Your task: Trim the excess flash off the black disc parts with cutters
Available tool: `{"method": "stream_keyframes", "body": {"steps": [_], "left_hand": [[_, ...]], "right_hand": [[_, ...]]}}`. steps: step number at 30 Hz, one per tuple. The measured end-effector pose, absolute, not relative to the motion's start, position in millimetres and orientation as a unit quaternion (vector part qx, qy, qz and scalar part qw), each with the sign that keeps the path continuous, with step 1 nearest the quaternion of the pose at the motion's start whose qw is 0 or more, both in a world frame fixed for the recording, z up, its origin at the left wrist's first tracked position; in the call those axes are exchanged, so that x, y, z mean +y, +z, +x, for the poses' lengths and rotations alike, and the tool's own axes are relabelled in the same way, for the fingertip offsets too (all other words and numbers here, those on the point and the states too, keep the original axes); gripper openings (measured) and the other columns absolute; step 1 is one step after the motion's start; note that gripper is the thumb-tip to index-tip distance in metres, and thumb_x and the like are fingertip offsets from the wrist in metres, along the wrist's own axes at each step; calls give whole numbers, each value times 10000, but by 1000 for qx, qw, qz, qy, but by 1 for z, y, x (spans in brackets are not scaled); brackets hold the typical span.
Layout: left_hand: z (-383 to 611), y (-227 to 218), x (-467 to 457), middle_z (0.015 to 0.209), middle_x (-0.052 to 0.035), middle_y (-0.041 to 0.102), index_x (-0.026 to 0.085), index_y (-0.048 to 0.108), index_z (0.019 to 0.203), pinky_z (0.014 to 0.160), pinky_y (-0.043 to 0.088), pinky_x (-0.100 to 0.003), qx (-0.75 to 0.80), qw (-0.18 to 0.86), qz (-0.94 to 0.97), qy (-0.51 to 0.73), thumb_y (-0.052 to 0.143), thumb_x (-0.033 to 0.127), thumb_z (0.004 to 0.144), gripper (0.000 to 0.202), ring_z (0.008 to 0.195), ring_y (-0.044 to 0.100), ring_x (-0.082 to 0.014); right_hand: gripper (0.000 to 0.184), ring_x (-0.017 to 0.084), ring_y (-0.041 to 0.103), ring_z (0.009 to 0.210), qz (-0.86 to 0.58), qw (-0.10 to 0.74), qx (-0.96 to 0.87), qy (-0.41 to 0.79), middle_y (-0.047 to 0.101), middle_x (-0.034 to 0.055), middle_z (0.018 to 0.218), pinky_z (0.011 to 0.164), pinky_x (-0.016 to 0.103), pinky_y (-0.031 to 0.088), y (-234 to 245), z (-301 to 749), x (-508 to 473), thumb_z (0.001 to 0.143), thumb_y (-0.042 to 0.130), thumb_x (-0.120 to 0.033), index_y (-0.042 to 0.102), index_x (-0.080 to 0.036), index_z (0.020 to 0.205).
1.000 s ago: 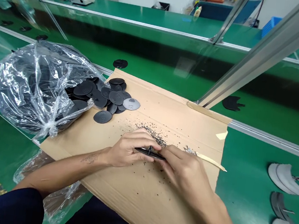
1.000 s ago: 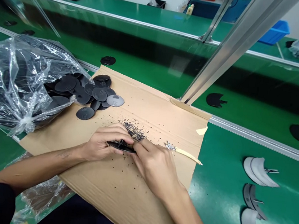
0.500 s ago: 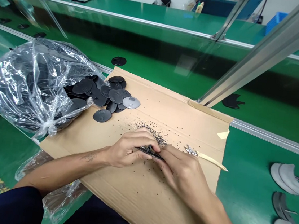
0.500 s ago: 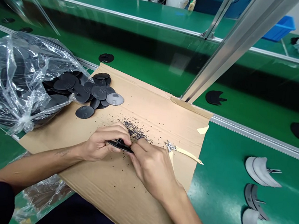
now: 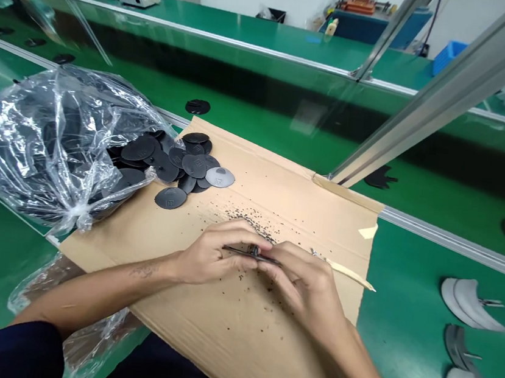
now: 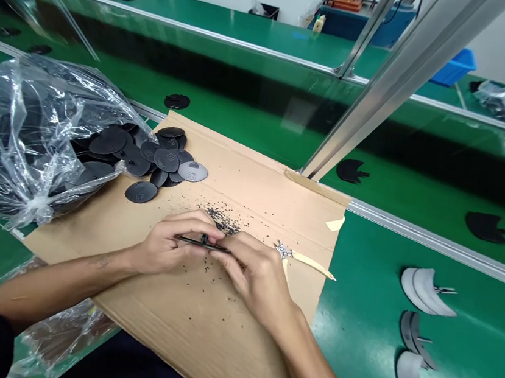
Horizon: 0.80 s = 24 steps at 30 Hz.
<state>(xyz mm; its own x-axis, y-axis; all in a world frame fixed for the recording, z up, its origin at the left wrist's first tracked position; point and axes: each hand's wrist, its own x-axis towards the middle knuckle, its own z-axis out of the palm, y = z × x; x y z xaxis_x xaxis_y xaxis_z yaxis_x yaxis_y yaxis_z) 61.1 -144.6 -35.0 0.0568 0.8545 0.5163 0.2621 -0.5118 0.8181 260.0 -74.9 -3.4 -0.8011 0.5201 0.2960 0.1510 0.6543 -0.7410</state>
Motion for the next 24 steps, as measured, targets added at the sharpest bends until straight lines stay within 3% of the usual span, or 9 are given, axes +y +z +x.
{"method": "stream_keyframes", "body": {"steps": [3,6,10,13,17,20,22,24], "left_hand": [[63,-38,-147,972,-68,744,171,703,1082,774,571,-278,480,274,641,532,644,296,939,199,875,695,-152],[63,-42,-148,926,-45,734,161,678,1057,716,559,-248,519,246,636,515,674,254,909,175,802,681,-132],[62,-45,-147,979,-65,705,155,662,1050,788,569,-283,480,188,690,508,658,210,915,145,910,666,-151],[62,-48,-146,1003,-66,680,165,668,1075,787,574,-289,462,175,710,502,648,194,921,159,942,652,-154],[63,-52,-143,986,-61,665,174,681,1110,757,574,-274,444,182,714,510,661,208,918,196,904,641,-142],[66,-52,-143,963,-55,662,172,682,1136,757,574,-267,422,192,719,518,675,212,914,225,891,637,-135],[67,-51,-144,952,-54,665,172,680,1151,747,573,-262,412,199,722,519,678,210,913,241,886,637,-134],[68,-50,-145,954,-54,670,179,680,1162,736,574,-262,403,203,725,520,685,210,908,256,875,638,-135]], "right_hand": [[384,245,670,972,-239,186,-899,315,691,101,1095,836,386,572,0,279,-62,992,612,-447,615,-206,1290],[507,346,587,1155,-321,124,-921,183,618,155,1258,919,519,536,-6,313,-53,946,633,-547,592,-203,1317],[552,390,552,1133,-374,85,-920,83,590,193,1246,853,547,533,-27,348,-56,941,609,-561,585,-159,1317],[451,367,564,1054,-392,111,-911,69,606,184,1189,821,522,524,-37,353,-62,989,533,-471,592,-152,1301],[306,302,603,978,-409,229,-869,158,621,145,1110,813,451,517,-32,343,-69,1016,485,-379,608,-195,1227],[251,246,649,909,-403,307,-781,365,650,92,989,795,397,546,-21,332,-78,1049,402,-345,569,-219,1188],[259,216,661,801,-379,301,-719,499,654,66,898,716,356,564,-15,324,-86,1064,338,-326,554,-212,1150],[245,200,656,768,-362,276,-703,546,656,64,892,662,319,562,-12,317,-94,1060,361,-330,559,-203,1129]]}}
